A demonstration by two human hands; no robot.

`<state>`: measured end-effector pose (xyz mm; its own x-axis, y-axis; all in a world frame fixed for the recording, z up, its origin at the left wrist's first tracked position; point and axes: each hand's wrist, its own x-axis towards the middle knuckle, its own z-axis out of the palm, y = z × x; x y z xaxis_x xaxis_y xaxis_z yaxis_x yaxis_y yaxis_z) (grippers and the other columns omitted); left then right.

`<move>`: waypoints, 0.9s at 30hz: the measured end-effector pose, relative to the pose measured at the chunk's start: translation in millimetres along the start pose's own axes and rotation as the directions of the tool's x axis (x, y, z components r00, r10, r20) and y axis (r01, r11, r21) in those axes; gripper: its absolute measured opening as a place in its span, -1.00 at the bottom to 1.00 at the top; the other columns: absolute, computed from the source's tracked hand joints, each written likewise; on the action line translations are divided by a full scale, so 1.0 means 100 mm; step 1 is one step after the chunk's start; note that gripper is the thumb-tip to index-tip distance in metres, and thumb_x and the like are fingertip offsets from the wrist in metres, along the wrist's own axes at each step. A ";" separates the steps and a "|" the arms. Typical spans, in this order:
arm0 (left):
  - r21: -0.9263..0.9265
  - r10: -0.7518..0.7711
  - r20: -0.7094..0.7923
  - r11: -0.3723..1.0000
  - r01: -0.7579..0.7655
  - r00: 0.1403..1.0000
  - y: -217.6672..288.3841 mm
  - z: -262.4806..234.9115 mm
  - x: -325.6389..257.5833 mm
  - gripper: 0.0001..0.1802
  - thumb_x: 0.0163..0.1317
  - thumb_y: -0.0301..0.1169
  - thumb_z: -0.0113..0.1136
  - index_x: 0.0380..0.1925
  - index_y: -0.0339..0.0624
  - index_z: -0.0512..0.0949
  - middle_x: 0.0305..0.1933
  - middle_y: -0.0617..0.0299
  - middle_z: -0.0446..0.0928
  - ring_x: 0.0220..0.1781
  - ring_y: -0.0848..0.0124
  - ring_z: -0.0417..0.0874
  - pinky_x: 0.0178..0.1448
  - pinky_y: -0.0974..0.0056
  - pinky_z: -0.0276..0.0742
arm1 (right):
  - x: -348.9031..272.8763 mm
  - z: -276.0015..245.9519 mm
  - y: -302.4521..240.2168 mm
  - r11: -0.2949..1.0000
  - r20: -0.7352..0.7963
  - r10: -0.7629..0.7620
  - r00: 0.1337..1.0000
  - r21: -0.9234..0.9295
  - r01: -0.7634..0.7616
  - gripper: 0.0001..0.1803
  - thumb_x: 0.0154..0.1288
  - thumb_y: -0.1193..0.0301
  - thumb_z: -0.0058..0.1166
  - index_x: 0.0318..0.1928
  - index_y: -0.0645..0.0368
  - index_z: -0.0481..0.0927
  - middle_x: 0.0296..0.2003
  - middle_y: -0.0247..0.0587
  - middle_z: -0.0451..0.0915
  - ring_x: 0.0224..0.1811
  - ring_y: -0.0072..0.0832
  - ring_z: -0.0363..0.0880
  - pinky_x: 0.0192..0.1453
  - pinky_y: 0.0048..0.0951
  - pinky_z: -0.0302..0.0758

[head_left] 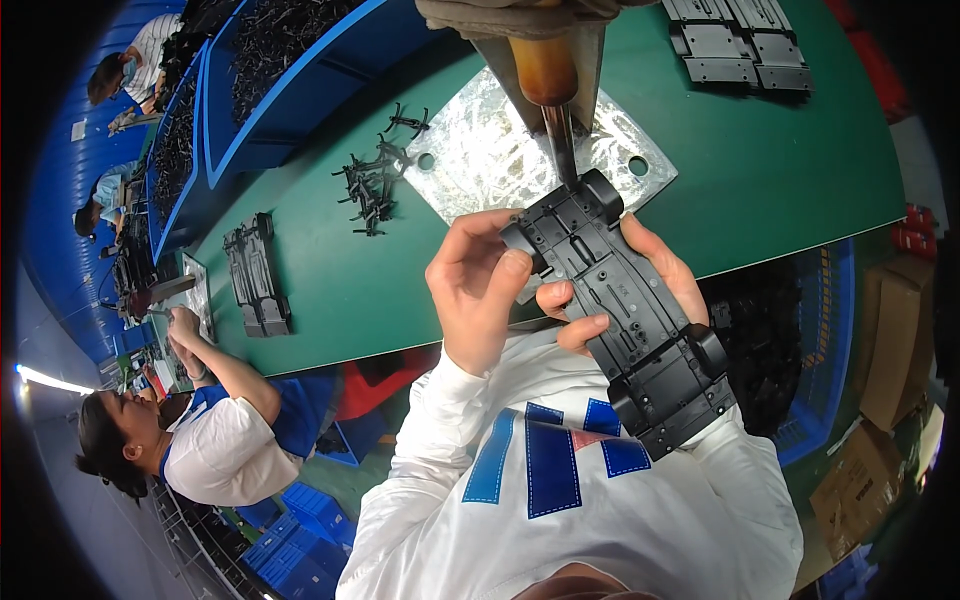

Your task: Assemble a toy car by attaching plastic wheels to the chassis and using a pneumatic screwdriver to secure components.

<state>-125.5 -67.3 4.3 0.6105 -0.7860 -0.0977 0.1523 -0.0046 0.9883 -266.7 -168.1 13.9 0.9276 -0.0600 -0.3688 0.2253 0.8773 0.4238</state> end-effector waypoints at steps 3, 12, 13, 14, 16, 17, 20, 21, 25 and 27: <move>0.007 0.003 0.005 1.000 -0.003 1.000 0.00 -0.01 0.00 -0.65 0.22 -0.46 0.25 -0.02 -0.40 0.49 -0.27 0.24 0.52 -0.27 0.56 0.47 -0.14 0.43 0.42 | 0.00 0.01 0.01 1.000 0.004 0.004 1.000 0.000 -0.004 -0.40 0.49 0.00 -0.16 0.32 0.15 0.29 0.09 -0.01 0.38 -0.08 -0.26 0.31 -0.38 -0.44 0.38; 0.016 -0.003 0.000 1.000 0.003 1.000 -0.01 -0.02 0.00 -0.64 0.22 -0.44 0.26 -0.03 -0.39 0.49 -0.29 0.26 0.51 -0.28 0.57 0.45 -0.15 0.44 0.40 | 0.00 0.00 0.00 1.000 0.023 0.003 1.000 0.004 -0.003 -0.41 0.50 0.00 -0.18 0.32 0.15 0.28 0.10 0.00 0.38 -0.08 -0.25 0.31 -0.37 -0.43 0.39; 0.019 -0.001 -0.003 1.000 0.001 1.000 -0.01 -0.01 0.00 -0.64 0.22 -0.44 0.26 -0.03 -0.39 0.49 -0.30 0.27 0.51 -0.28 0.57 0.45 -0.15 0.44 0.39 | 0.00 0.01 0.01 1.000 0.020 0.007 1.000 0.023 -0.008 -0.41 0.50 0.00 -0.19 0.32 0.15 0.28 0.10 0.00 0.38 -0.08 -0.25 0.31 -0.37 -0.43 0.39; 0.018 -0.003 -0.001 1.000 0.003 1.000 -0.01 -0.02 0.00 -0.64 0.22 -0.44 0.26 -0.03 -0.39 0.49 -0.30 0.27 0.51 -0.28 0.57 0.45 -0.15 0.44 0.39 | -0.01 0.01 0.01 0.999 0.017 0.012 1.000 0.043 -0.013 -0.41 0.50 0.00 -0.19 0.32 0.15 0.28 0.11 0.00 0.38 -0.08 -0.25 0.30 -0.36 -0.43 0.39; 0.038 0.003 0.004 0.999 -0.004 1.000 -0.03 -0.04 0.00 -0.65 0.22 -0.44 0.25 -0.03 -0.39 0.49 -0.30 0.29 0.50 -0.29 0.58 0.44 -0.16 0.44 0.38 | 0.00 0.00 0.01 1.000 0.021 0.004 1.000 0.029 -0.005 -0.41 0.51 0.00 -0.20 0.32 0.15 0.28 0.11 0.00 0.38 -0.08 -0.25 0.30 -0.36 -0.43 0.39; 0.038 0.003 0.005 0.999 -0.003 1.000 -0.04 -0.05 -0.01 -0.65 0.22 -0.44 0.25 -0.03 -0.39 0.49 -0.30 0.29 0.50 -0.29 0.58 0.44 -0.16 0.44 0.38 | 0.00 -0.01 0.01 1.000 0.026 -0.003 1.000 0.014 0.003 -0.41 0.51 0.00 -0.20 0.32 0.15 0.28 0.11 0.01 0.38 -0.08 -0.25 0.30 -0.36 -0.43 0.39; 0.027 0.007 0.009 1.000 -0.008 1.000 -0.07 -0.05 0.00 -0.65 0.22 -0.44 0.25 -0.03 -0.39 0.50 -0.30 0.29 0.50 -0.29 0.59 0.43 -0.17 0.45 0.37 | 0.00 0.00 0.01 1.000 0.025 -0.003 1.000 0.013 0.002 -0.41 0.51 0.00 -0.21 0.32 0.16 0.28 0.11 0.01 0.37 -0.08 -0.26 0.30 -0.36 -0.43 0.39; 0.025 0.006 0.005 1.000 -0.006 1.000 -0.07 -0.05 0.00 -0.65 0.22 -0.43 0.25 -0.03 -0.39 0.50 -0.30 0.29 0.50 -0.29 0.58 0.43 -0.17 0.45 0.37 | 0.01 -0.01 0.01 1.000 0.025 -0.003 1.000 0.013 0.003 -0.41 0.51 0.00 -0.21 0.32 0.16 0.28 0.11 0.01 0.37 -0.08 -0.26 0.30 -0.36 -0.43 0.39; 0.037 0.022 0.010 0.999 -0.022 1.000 -0.07 -0.05 0.00 -0.64 0.22 -0.42 0.26 -0.03 -0.39 0.50 -0.30 0.29 0.50 -0.29 0.58 0.43 -0.16 0.44 0.38 | 0.01 -0.01 0.01 1.000 0.020 -0.009 1.000 0.001 0.009 -0.40 0.51 0.00 -0.21 0.32 0.18 0.27 0.11 0.02 0.37 -0.08 -0.25 0.30 -0.36 -0.43 0.38; 0.034 0.023 0.014 0.999 -0.023 1.000 -0.06 -0.06 0.00 -0.64 0.22 -0.42 0.26 -0.03 -0.39 0.50 -0.30 0.29 0.50 -0.28 0.58 0.44 -0.16 0.44 0.38 | 0.01 -0.01 0.01 1.000 0.021 -0.006 1.000 0.008 0.006 -0.40 0.51 0.00 -0.22 0.32 0.18 0.27 0.11 0.02 0.37 -0.08 -0.25 0.30 -0.36 -0.43 0.38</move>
<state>-122.0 -64.3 -2.7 0.6026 -0.7947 -0.0737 0.1118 -0.0074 0.9937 -265.7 -167.3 13.1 0.9322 -0.0750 -0.3542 0.2331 0.8730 0.4285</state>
